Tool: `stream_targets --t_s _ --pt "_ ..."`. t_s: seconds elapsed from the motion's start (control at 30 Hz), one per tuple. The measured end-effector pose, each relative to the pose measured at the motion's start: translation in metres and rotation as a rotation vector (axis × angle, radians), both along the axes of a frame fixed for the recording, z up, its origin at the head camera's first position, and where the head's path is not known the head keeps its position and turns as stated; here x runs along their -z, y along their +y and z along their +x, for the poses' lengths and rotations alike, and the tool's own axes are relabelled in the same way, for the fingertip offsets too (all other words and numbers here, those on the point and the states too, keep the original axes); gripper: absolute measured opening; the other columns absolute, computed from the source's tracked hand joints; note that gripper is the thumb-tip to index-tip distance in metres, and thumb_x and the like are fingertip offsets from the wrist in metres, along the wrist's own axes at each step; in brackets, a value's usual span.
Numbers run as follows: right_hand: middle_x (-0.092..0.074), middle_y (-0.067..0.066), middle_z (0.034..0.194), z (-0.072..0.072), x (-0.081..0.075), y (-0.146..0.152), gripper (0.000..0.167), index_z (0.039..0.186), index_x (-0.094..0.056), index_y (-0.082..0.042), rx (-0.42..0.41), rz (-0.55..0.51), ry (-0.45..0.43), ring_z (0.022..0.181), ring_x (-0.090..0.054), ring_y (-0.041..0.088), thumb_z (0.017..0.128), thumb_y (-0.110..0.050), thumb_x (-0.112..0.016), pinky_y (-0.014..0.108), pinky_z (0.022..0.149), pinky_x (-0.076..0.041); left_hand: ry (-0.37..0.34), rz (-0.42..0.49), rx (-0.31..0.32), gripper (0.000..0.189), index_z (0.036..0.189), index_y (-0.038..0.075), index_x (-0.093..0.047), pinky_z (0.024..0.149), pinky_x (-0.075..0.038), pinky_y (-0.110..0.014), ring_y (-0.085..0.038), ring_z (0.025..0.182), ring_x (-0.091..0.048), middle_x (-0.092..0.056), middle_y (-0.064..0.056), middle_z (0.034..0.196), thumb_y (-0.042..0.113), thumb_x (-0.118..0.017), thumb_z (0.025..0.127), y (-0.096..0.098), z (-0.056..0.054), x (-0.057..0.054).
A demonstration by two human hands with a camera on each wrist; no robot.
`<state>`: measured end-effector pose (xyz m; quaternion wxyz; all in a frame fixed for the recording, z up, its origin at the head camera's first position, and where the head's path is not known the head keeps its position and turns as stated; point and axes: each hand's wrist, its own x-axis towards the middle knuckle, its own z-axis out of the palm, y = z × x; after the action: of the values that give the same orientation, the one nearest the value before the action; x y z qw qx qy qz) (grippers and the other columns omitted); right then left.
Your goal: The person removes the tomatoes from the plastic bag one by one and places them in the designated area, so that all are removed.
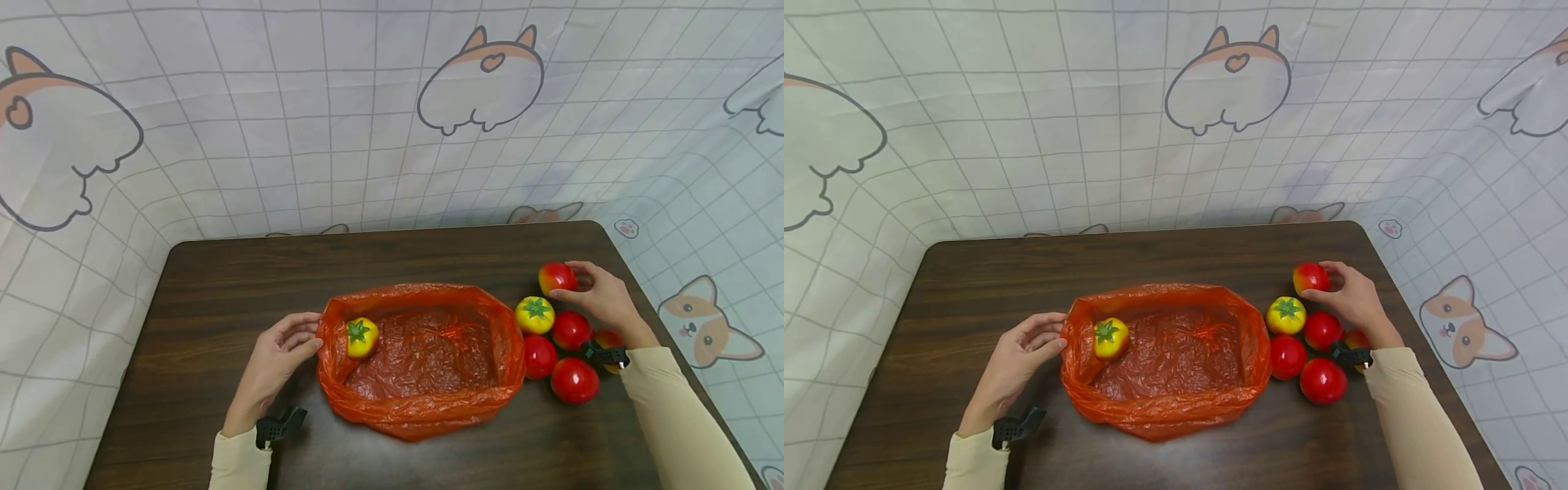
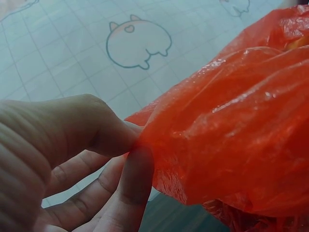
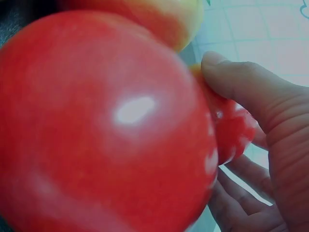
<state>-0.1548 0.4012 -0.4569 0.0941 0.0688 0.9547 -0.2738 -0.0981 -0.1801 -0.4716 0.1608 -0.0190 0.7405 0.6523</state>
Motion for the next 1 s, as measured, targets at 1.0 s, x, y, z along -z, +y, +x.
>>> stream_targets --t_s 1.0 --pt "-0.054 0.032 0.146 0.011 0.005 0.01 0.092 0.155 -0.037 -0.008 0.016 -0.011 -0.116 0.131 -0.054 0.051 0.09 -0.066 -0.067 0.06 0.096 -0.058 0.019 -0.007 0.018 0.049 0.138 0.012 -0.059 0.092 -0.059 -0.019 -0.011 0.108 -0.068 -0.063 -0.013 0.133 0.025 -0.077 0.095 0.001 0.001 0.0"
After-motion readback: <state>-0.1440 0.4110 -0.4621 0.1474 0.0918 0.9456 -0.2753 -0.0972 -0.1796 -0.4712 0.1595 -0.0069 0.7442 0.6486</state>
